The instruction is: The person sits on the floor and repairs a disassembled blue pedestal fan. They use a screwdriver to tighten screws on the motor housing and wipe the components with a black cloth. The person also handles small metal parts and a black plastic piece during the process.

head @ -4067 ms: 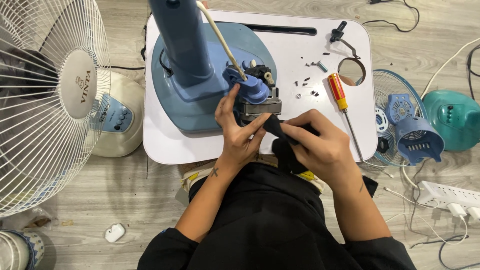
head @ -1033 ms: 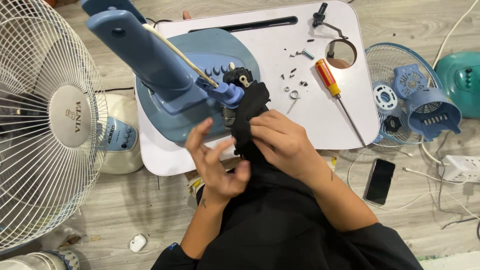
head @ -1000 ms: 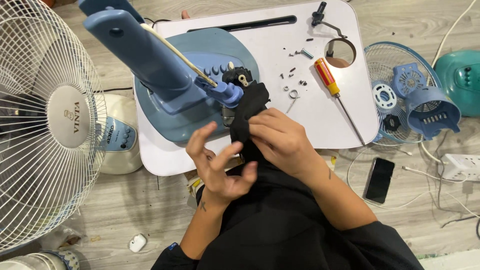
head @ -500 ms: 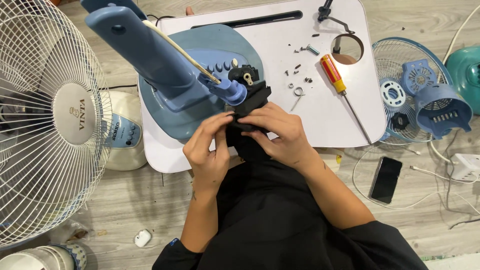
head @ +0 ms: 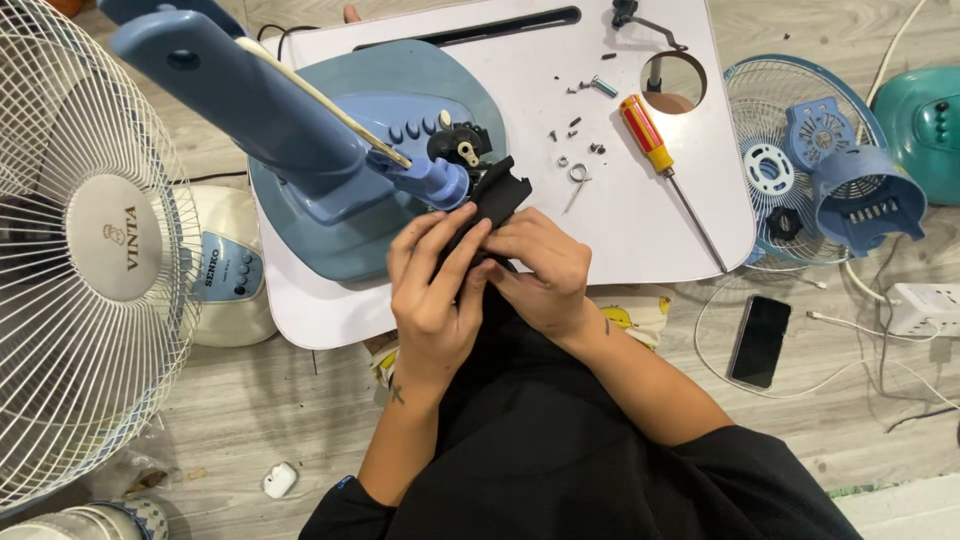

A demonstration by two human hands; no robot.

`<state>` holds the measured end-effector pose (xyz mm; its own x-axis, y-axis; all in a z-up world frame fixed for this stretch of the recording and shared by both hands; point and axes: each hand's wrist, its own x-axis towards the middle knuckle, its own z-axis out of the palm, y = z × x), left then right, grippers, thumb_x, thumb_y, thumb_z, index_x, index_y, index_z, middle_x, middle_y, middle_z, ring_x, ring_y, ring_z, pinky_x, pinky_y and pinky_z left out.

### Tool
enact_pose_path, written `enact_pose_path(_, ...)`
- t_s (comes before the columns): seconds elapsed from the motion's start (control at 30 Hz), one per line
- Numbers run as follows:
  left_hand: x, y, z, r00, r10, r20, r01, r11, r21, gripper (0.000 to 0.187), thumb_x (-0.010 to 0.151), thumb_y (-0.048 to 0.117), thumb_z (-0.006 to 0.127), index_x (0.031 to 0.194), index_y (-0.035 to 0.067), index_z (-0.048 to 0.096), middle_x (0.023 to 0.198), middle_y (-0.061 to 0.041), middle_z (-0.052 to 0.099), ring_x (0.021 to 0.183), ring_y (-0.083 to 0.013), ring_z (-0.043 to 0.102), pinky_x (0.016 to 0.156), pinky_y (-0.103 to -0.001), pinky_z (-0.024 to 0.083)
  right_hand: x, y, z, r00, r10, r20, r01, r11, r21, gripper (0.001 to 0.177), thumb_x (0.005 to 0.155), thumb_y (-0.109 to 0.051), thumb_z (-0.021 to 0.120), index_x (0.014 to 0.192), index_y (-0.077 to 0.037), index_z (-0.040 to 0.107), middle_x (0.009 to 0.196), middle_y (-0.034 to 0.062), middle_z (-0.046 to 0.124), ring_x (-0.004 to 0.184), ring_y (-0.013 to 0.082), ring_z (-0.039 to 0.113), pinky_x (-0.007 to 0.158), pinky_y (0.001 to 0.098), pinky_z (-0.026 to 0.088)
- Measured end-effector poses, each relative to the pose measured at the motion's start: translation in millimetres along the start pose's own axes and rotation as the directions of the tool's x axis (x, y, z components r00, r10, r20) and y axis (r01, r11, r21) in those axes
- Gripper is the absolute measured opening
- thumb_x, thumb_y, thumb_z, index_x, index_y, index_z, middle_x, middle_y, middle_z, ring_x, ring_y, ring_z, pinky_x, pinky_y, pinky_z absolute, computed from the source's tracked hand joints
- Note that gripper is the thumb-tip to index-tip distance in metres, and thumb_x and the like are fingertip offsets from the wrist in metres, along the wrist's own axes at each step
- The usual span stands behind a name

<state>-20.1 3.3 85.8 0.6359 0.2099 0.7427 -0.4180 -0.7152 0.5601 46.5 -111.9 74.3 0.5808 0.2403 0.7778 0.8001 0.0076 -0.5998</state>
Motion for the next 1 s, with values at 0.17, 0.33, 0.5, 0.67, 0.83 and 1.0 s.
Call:
enact_pose_path(0.17, 0, 1, -2, 0.999, -0.025, 0.022, 0.025, 1.000, -0.007, 0.030, 0.107, 0.023, 0.056, 0.125, 0.007, 0.073, 0.130, -0.009, 0.071, 0.122, -0.0371, 0.062, 0.106, -0.044, 0.042, 2, -4, -4, 0.998, -0.002, 0.061, 0.001, 1.000, 0.001, 0.004, 0.087, 0.004, 0.077, 0.091, 0.003, 0.076, 0.080, 0.0151, 0.071, 0.065, 0.0323, 0.063, 0.059, 0.0385, 0.056)
enact_pose_path(0.33, -2, -2, -1, 0.999, -0.034, -0.003, 0.034, 0.999, -0.010, 0.021, 0.103, 0.019, 0.064, 0.116, 0.009, 0.077, 0.122, -0.005, 0.075, 0.124, -0.0361, 0.062, 0.106, -0.044, 0.037, 4, -6, -5, 0.996, -0.007, 0.083, 0.011, 0.999, -0.041, 0.005, 0.089, 0.006, 0.074, 0.092, 0.002, 0.075, 0.083, 0.0146, 0.070, 0.068, 0.0335, 0.062, 0.064, 0.0390, 0.057)
enact_pose_path(0.5, -5, -3, 2, 0.989, -0.053, -0.137, 0.048, 0.998, -0.040, 0.012, 0.088, 0.018, 0.084, 0.097, 0.011, 0.081, 0.102, -0.003, 0.079, 0.112, -0.0370, 0.067, 0.103, -0.045, 0.041, 6, -9, -7, 0.987, -0.042, 0.157, 0.059, 0.993, -0.100, 0.011, 0.089, 0.009, 0.068, 0.097, 0.005, 0.074, 0.087, 0.0182, 0.068, 0.073, 0.0376, 0.062, 0.069, 0.0437, 0.058)
enact_pose_path(0.67, -9, -8, 7, 0.979, -0.085, -0.183, 0.070, 0.994, -0.088, 0.018, 0.080, 0.018, 0.091, 0.093, 0.011, 0.081, 0.096, -0.002, 0.080, 0.106, -0.0354, 0.068, 0.101, -0.043, 0.044, 15, -10, -25, 0.976, 0.006, 0.216, -0.005, 1.000, -0.005, 0.017, 0.088, 0.005, 0.065, 0.101, 0.005, 0.076, 0.099, 0.0223, 0.071, 0.080, 0.0398, 0.065, 0.069, 0.0437, 0.057)
enact_pose_path(0.83, -7, -11, 12, 0.988, -0.071, -0.139, 0.056, 0.992, -0.110, 0.012, 0.091, 0.016, 0.081, 0.102, 0.010, 0.079, 0.105, -0.001, 0.078, 0.113, -0.0346, 0.066, 0.104, -0.042, 0.040, 17, -13, -31, 0.987, -0.049, 0.154, 0.055, 0.998, -0.034, 0.016, 0.089, 0.010, 0.069, 0.099, 0.004, 0.079, 0.101, 0.0211, 0.074, 0.078, 0.0325, 0.068, 0.067, 0.0382, 0.057)
enact_pose_path(1.0, -9, -12, 11, 0.994, -0.092, -0.060, 0.085, 0.991, -0.105, 0.015, 0.094, 0.006, 0.073, 0.108, 0.010, 0.077, 0.109, -0.001, 0.077, 0.118, -0.0348, 0.062, 0.106, -0.042, 0.034, 13, -10, -23, 0.982, -0.136, 0.130, 0.145, 0.987, -0.063, 0.010, 0.089, 0.001, 0.076, 0.098, -0.001, 0.081, 0.104, 0.0208, 0.072, 0.080, 0.0287, 0.066, 0.065, 0.0360, 0.056)
